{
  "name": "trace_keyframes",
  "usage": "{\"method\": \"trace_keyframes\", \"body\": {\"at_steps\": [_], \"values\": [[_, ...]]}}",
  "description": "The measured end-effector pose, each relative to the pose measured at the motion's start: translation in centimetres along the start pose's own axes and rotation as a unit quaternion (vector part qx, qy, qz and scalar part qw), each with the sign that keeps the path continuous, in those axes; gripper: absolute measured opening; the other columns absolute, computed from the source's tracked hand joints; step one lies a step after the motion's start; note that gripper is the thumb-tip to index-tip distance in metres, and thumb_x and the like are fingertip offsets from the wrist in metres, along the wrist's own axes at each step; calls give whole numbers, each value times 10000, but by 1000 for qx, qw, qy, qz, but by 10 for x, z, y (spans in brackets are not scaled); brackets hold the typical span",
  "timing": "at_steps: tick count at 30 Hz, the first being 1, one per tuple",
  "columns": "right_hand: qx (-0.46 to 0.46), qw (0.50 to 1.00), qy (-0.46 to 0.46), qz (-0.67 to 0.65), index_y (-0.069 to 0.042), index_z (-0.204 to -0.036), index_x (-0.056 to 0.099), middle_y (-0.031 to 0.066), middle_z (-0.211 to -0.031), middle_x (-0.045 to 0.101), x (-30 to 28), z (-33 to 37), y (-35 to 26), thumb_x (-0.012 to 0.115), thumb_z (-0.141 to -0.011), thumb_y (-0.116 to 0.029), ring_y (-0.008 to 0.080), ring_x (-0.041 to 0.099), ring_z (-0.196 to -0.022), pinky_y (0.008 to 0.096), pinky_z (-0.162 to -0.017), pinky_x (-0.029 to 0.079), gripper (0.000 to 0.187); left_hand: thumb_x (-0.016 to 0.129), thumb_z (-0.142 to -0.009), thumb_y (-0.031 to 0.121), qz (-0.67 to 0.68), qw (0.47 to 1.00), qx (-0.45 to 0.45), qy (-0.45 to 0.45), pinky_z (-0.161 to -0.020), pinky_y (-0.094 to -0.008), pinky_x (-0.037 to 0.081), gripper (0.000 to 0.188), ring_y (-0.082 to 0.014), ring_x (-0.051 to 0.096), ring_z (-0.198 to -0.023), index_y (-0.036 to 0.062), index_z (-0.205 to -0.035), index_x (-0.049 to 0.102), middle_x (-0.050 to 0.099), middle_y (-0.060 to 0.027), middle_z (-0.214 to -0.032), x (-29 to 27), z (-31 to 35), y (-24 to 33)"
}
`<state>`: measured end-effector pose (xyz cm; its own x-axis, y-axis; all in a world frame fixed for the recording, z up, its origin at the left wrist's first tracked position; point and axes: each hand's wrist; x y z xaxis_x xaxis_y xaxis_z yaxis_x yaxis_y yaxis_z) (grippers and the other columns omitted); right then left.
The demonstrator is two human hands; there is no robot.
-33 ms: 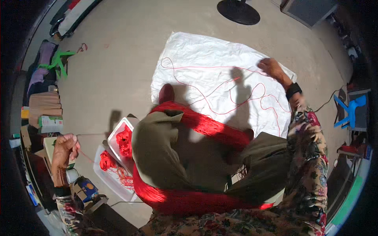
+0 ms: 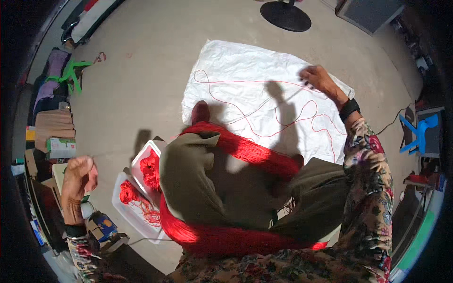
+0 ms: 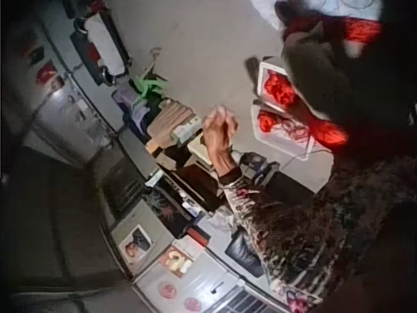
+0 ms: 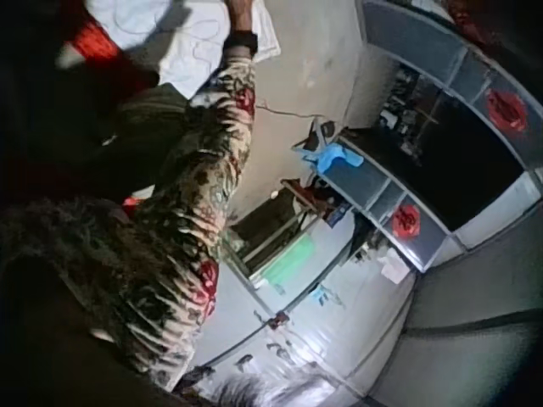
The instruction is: The person ties a bundle of red thread by hand, places it into a plastic bin, and then wraps a long length of thread around their legs before cutting it with shears.
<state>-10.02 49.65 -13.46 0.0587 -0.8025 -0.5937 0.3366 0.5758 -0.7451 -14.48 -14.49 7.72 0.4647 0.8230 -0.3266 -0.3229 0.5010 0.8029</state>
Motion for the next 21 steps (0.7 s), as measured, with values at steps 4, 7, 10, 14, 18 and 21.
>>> {"method": "trace_keyframes", "body": {"at_steps": [4, 7, 10, 14, 18, 21], "values": [[-159, 952, -161, -206, -5, -971, 627, 53, -820, 635, 29, 84, -202, 561, -908, -240, 96, 571, -744, 247, -681, 484, 253, 550, -914, 287, 67, 987, 124, -71, -324, -215, 299, 338, -84, 397, -327, 21, -710, 508, 475, -33, -478, 111, 20, 94], [-317, 896, -185, -249, -31, -1011, 636, 56, -925, 642, 53, 144, -270, 599, -882, -316, 121, 571, -840, 288, -728, 477, 316, 527, -927, 299, 44, 965, 221, -131, -358, -203, 295, 317, -80, 380, -344, 20, -778, 551, 473, -22, -474, 175, 21, 149], [-394, 836, -187, -333, -15, -1081, 609, 16, -795, 593, 59, 181, -290, 602, -888, -270, 104, 541, -740, 270, -675, 471, 320, 514, -934, 306, 14, 940, 304, -154, -384, -198, 295, 308, -71, 372, -362, 29, -818, 577, 477, -7, -479, 195, 21, 180], [-120, 920, -187, -324, 3, -1040, 598, -85, -594, 341, 2, 217, -234, 574, -909, -219, 32, 324, -478, 200, -465, 342, 259, 518, -932, 316, 34, 936, 343, -74, -383, -199, 271, 281, -40, 361, -388, 66, -820, 579, 486, 39, -540, 183, 8, 187], [-35, 960, -35, -277, -36, -920, 574, -57, -599, 381, -84, 254, -111, 563, -917, -214, 42, 301, -469, 208, -442, 275, 178, 509, -933, 251, 150, 946, 282, 48, -375, -210, 285, 255, -76, 398, -406, 41, -801, 571, 507, 9, -549, 111, -65, 175], [85, 957, 64, -269, -56, -852, 549, -47, -606, 396, -132, 320, 15, 606, -879, -266, 55, 331, -492, 223, -504, 303, 220, 490, -940, 234, 188, 944, 248, 106, -381, -228, 302, 244, -97, 415, -417, 45, -806, 565, 530, -12, -567, 79, -125, 159]]}}
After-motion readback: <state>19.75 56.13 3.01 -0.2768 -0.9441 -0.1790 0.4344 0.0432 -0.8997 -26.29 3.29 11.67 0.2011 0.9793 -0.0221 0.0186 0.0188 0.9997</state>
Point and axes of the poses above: each hand's wrist, its own z-axis away from the middle knuckle, its own x-axis out of the palm, y = z × x
